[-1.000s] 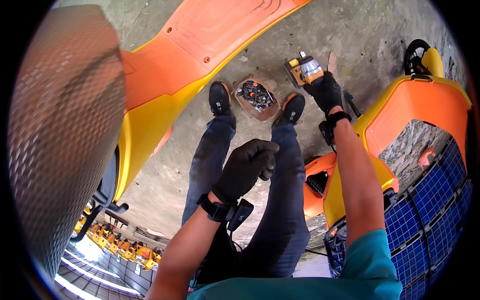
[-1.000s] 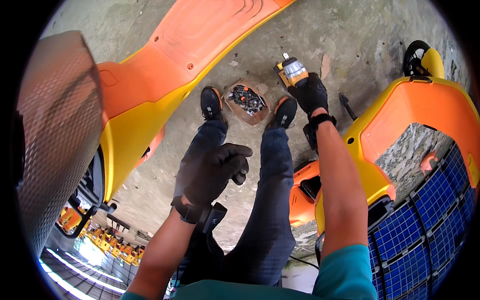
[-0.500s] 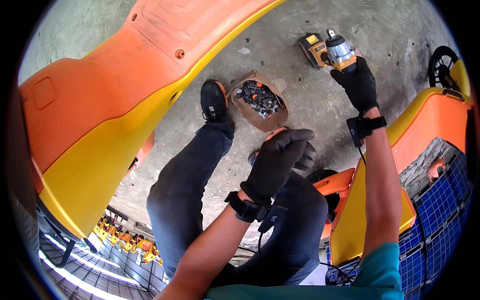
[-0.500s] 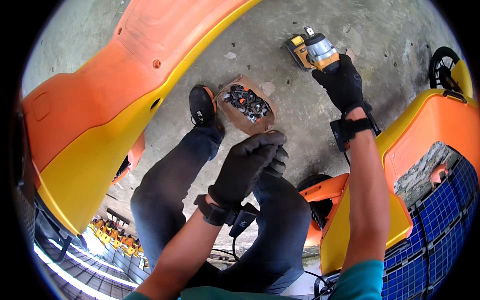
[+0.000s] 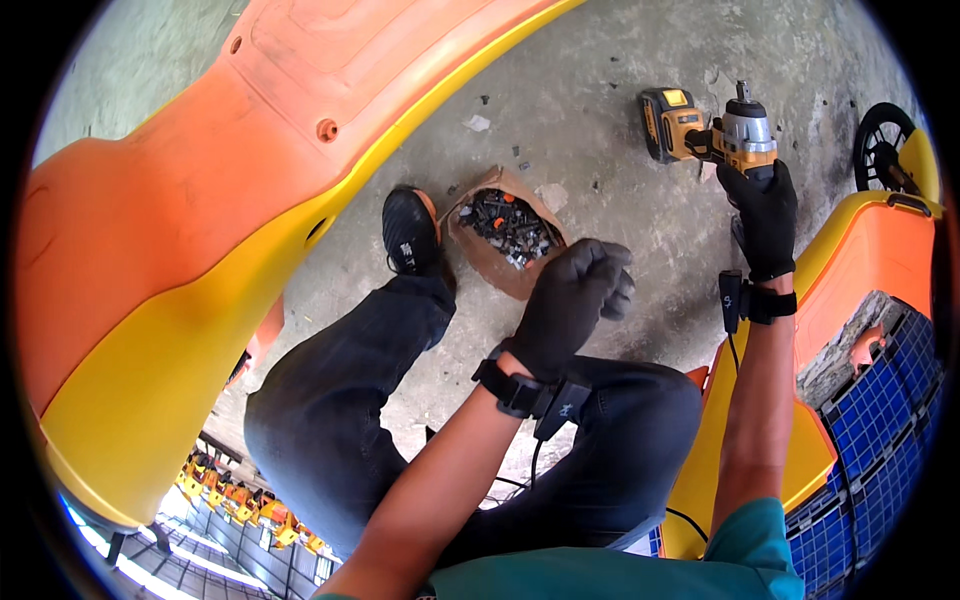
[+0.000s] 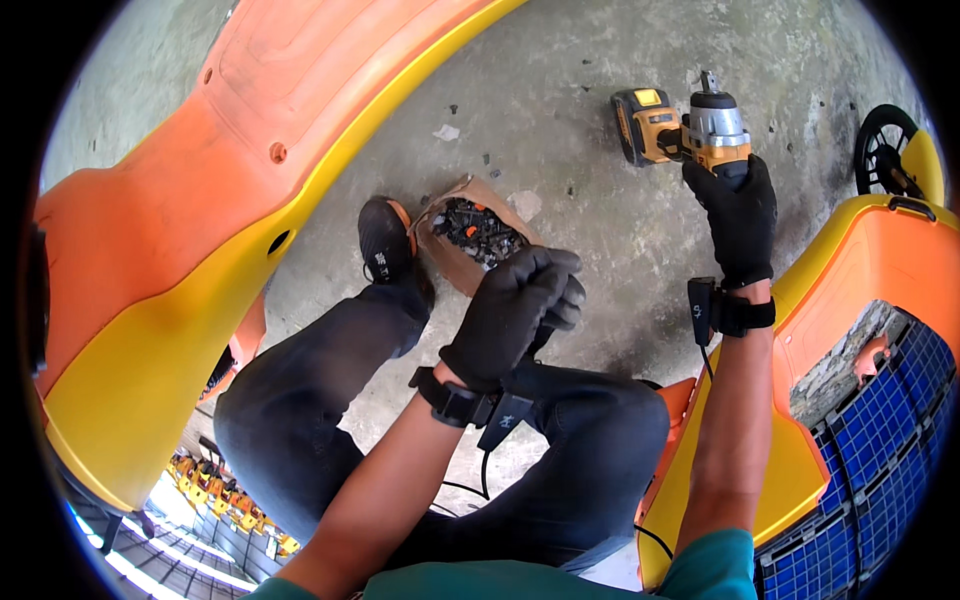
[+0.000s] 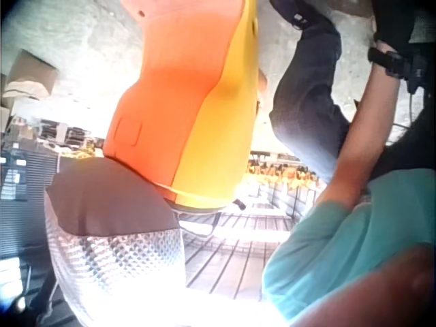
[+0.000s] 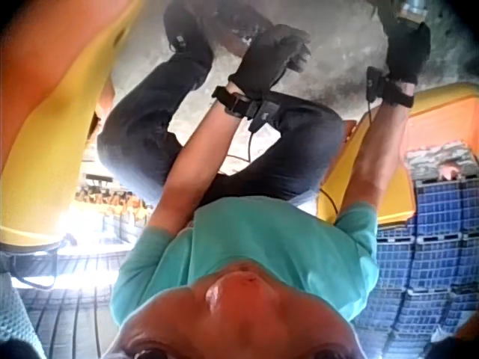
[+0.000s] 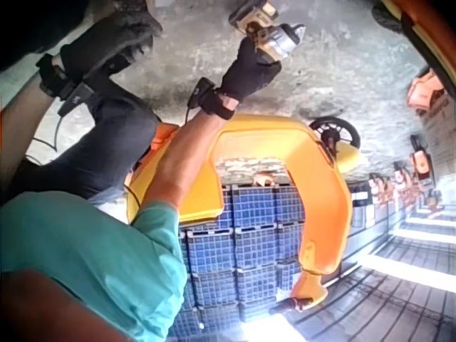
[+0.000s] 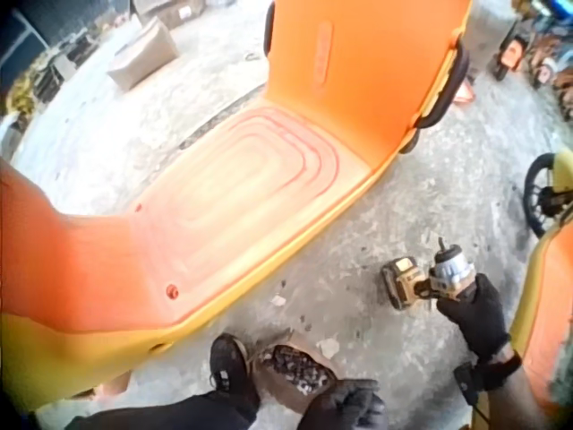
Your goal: The person sits on the floor and works on the internal wiring of an orange and yellow electric scooter. They place a plastic cover over the compartment and secure it using a cordless impact driver to tighten screws.
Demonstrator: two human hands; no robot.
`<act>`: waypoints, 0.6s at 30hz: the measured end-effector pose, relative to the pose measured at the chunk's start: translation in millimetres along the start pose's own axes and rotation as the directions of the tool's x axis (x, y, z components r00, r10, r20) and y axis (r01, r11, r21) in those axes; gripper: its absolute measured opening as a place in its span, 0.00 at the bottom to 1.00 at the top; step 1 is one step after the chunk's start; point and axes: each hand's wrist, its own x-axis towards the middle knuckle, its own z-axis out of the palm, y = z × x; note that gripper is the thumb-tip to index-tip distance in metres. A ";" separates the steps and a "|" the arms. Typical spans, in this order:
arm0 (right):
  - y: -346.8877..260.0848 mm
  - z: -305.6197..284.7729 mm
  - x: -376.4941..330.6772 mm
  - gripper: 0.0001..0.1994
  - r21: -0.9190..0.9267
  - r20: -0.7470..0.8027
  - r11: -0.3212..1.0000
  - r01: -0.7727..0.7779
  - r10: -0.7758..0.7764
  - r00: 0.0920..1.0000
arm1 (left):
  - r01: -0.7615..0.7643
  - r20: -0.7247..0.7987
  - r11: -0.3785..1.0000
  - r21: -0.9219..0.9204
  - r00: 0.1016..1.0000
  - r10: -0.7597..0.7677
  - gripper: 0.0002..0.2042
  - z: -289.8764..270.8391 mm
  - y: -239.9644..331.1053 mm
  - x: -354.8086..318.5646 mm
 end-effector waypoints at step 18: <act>77.8 30.1 2.1 0.28 0.438 -0.306 0.881 0.180 -0.043 0.951 | -0.080 -0.498 0.835 0.544 0.771 0.398 0.07 -158.2 67.7 130.2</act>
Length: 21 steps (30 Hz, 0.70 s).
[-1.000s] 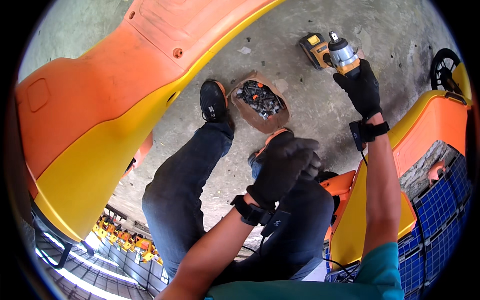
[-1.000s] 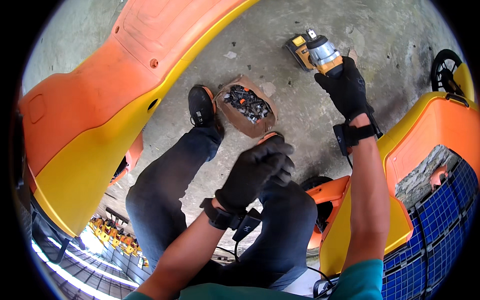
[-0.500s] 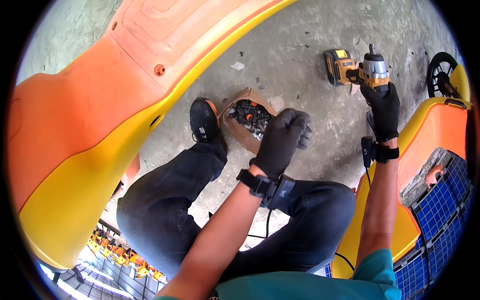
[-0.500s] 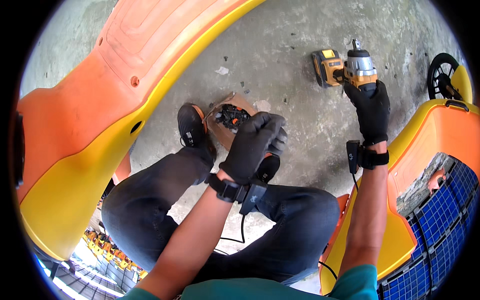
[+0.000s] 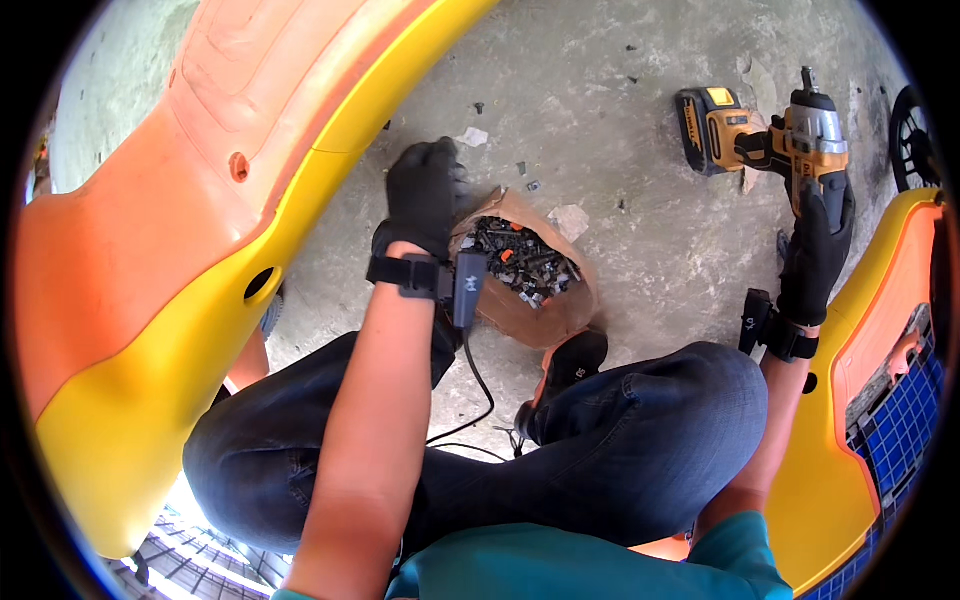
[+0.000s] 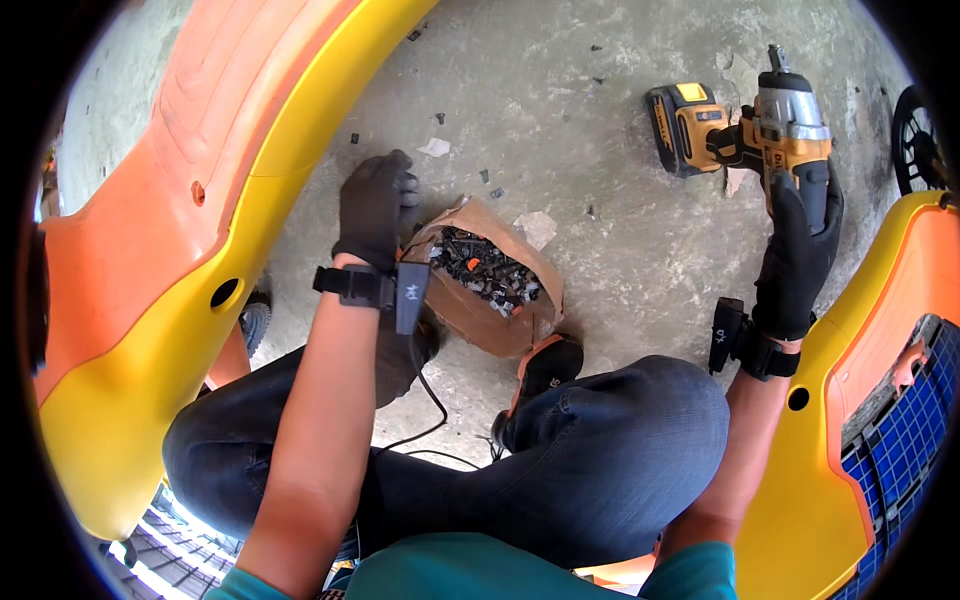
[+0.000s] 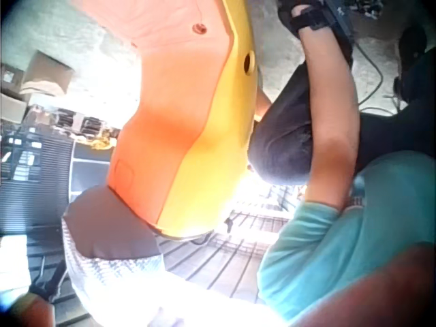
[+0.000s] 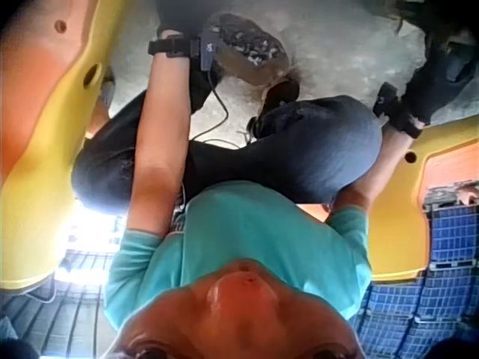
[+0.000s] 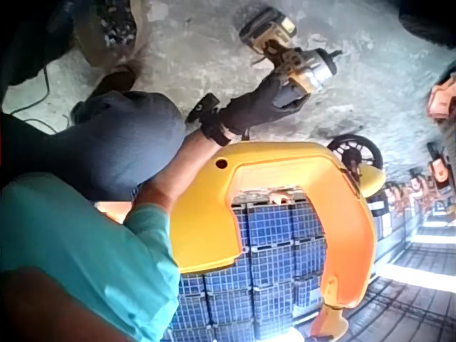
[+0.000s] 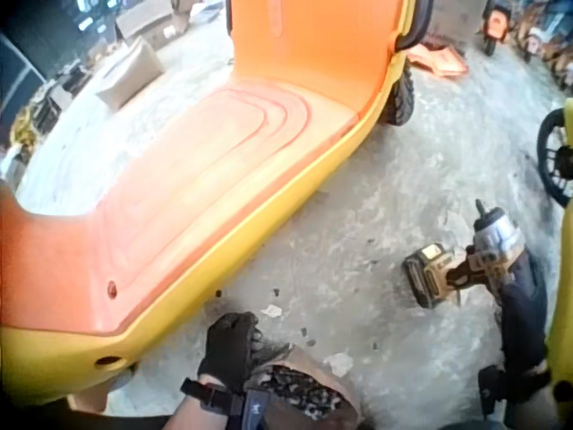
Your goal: The person sits on the floor and works on the internal wiring of an orange and yellow electric scooter. They place a plastic cover over the compartment and secure it using a cordless impact driver to tighten screws.
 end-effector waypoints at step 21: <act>60.4 19.4 -24.2 0.27 0.025 0.053 0.984 -0.178 0.176 0.983 | -0.471 0.195 0.390 0.792 0.799 0.569 0.11 42.9 -16.3 94.6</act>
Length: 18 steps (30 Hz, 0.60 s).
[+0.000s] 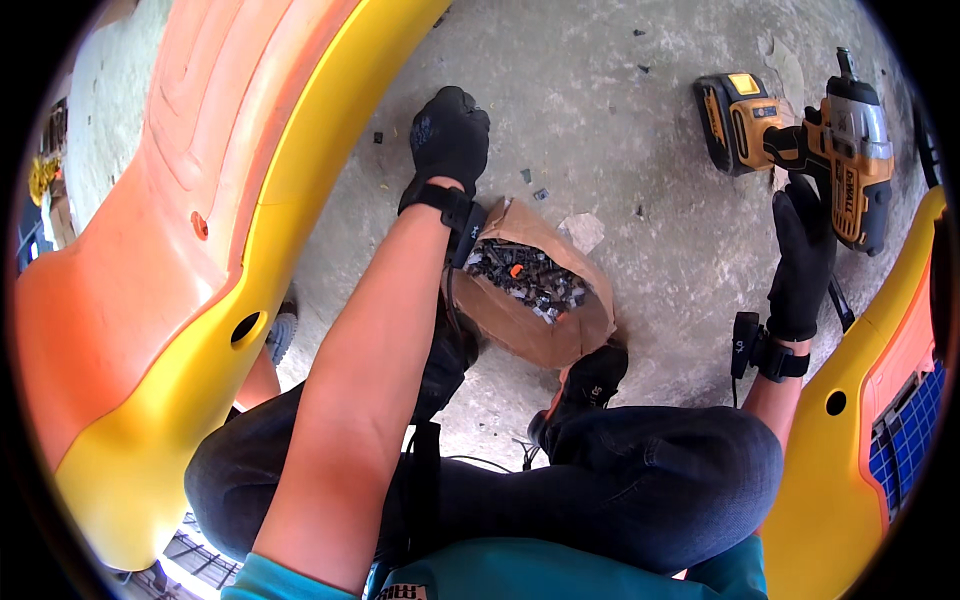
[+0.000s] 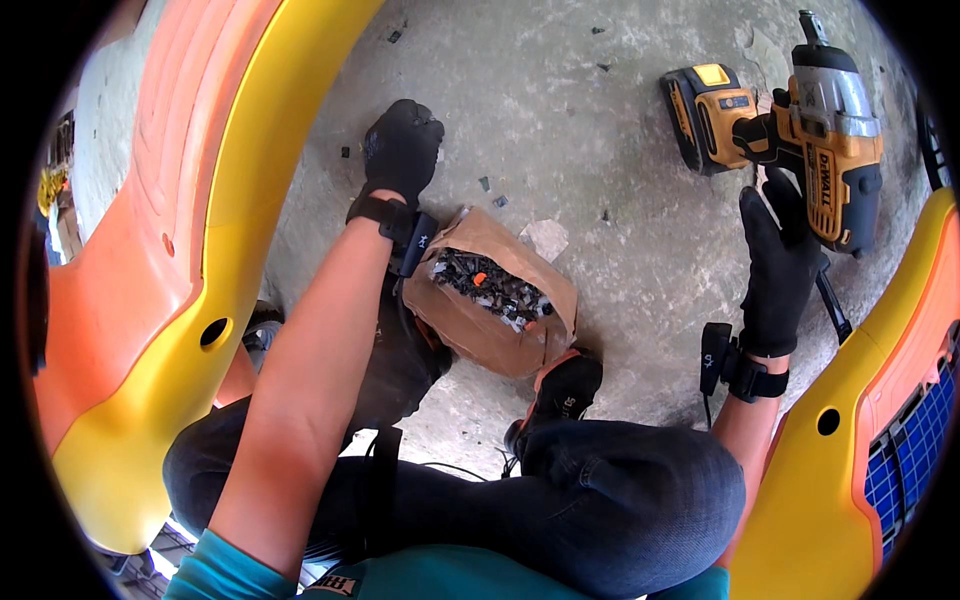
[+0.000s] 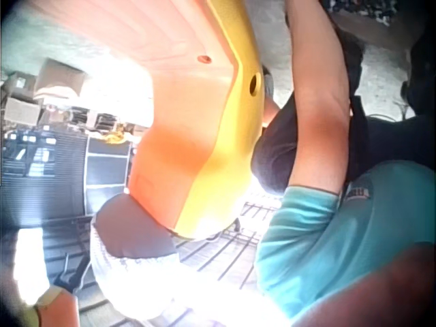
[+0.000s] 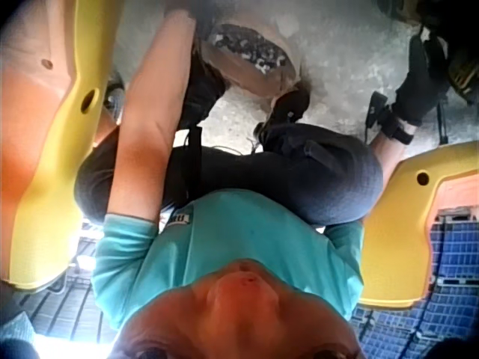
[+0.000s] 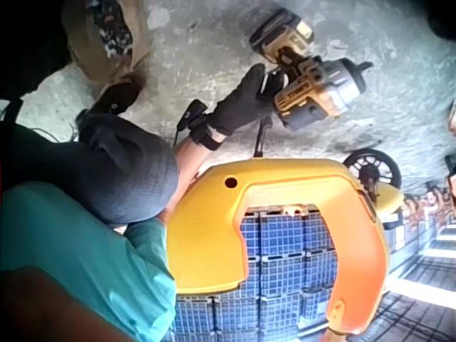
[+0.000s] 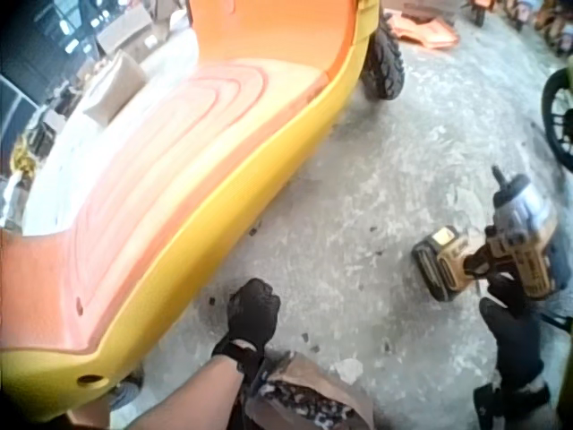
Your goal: The person sits on the floor and works on the internal wiring of an orange and yellow electric scooter. They place a plastic cover over the compartment and secure it using a cordless impact driver to tighten screws.
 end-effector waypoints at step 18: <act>20.4 4.7 8.8 0.19 0.002 0.014 1.000 0.028 -0.028 1.000 | -0.052 0.038 0.928 -0.368 0.997 0.071 0.10 -35.5 42.6 -26.0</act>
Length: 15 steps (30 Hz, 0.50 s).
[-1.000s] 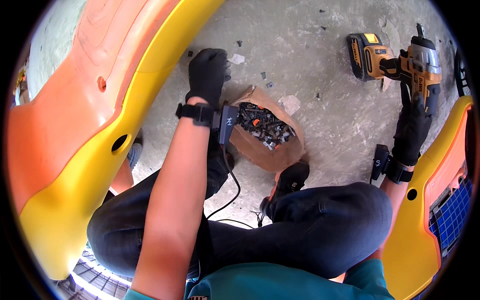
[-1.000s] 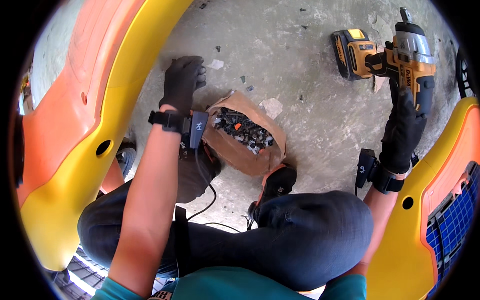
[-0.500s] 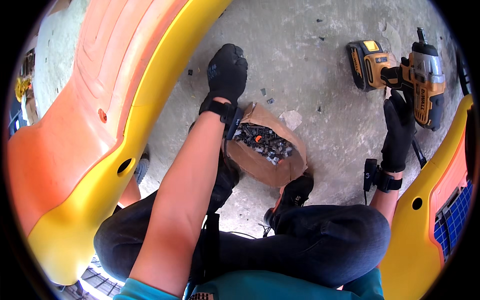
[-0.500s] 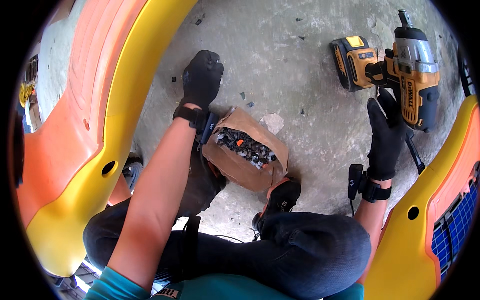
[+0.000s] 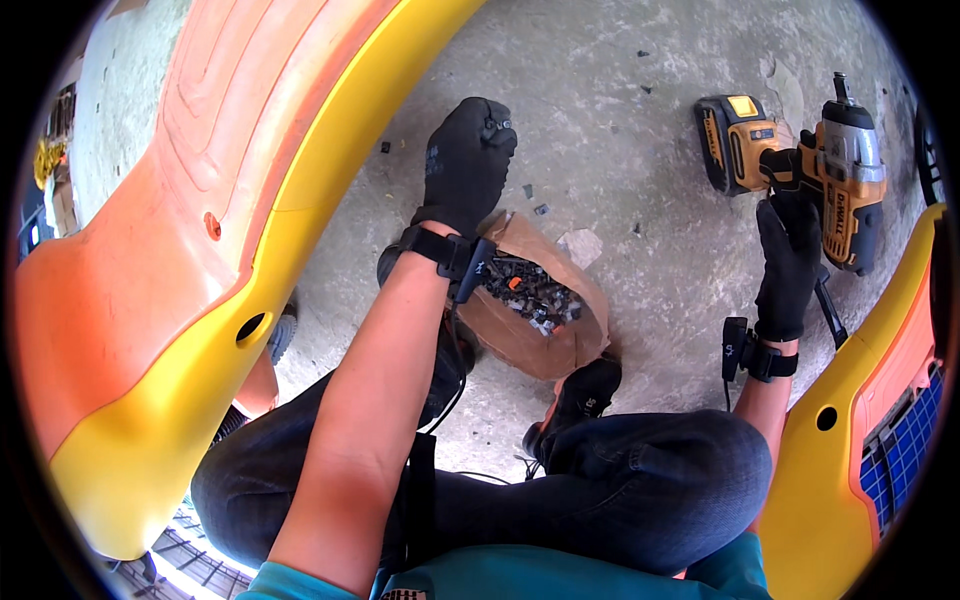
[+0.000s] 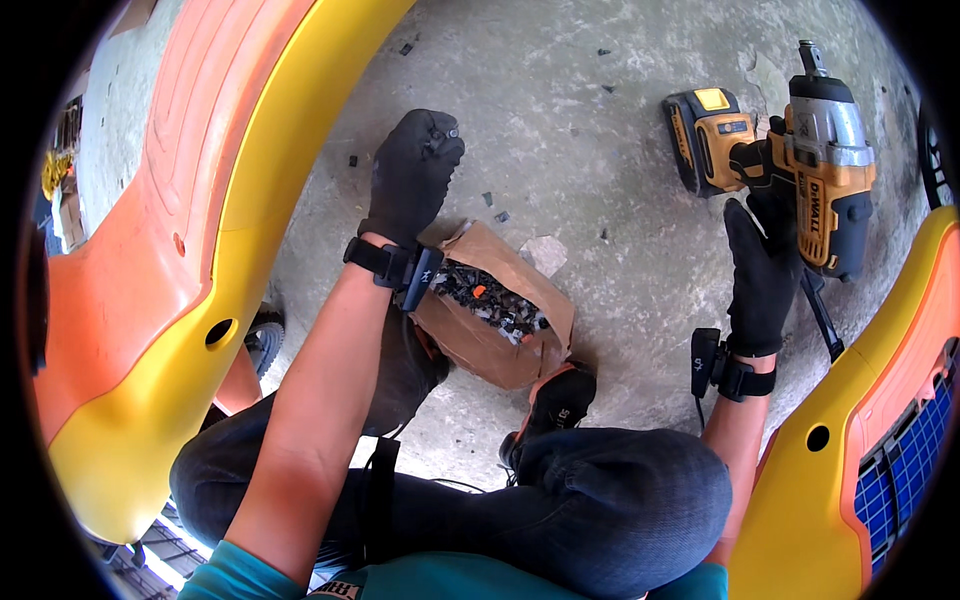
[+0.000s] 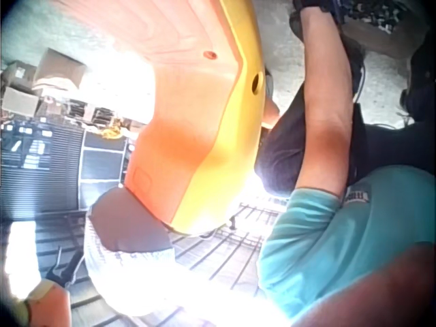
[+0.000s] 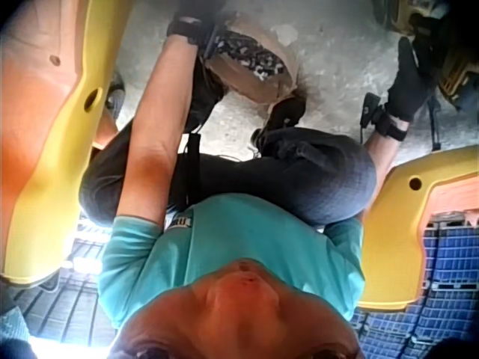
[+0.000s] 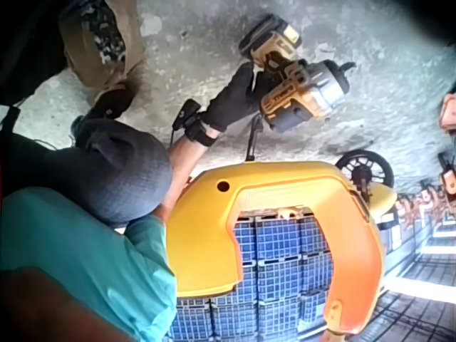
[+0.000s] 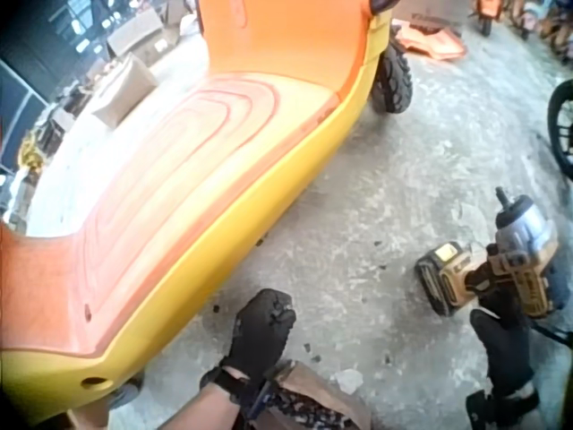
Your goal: The person sits on the floor and works on the internal wiring of an orange and yellow electric scooter. They place a plastic cover over the compartment and secure it using a cordless impact driver to tighten screws.
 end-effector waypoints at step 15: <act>-20.6 15.1 -45.1 0.11 0.065 0.336 0.948 -0.312 0.273 0.901 | 0.198 -0.055 0.766 -0.611 0.956 -0.290 0.13 -40.9 4.9 -1.1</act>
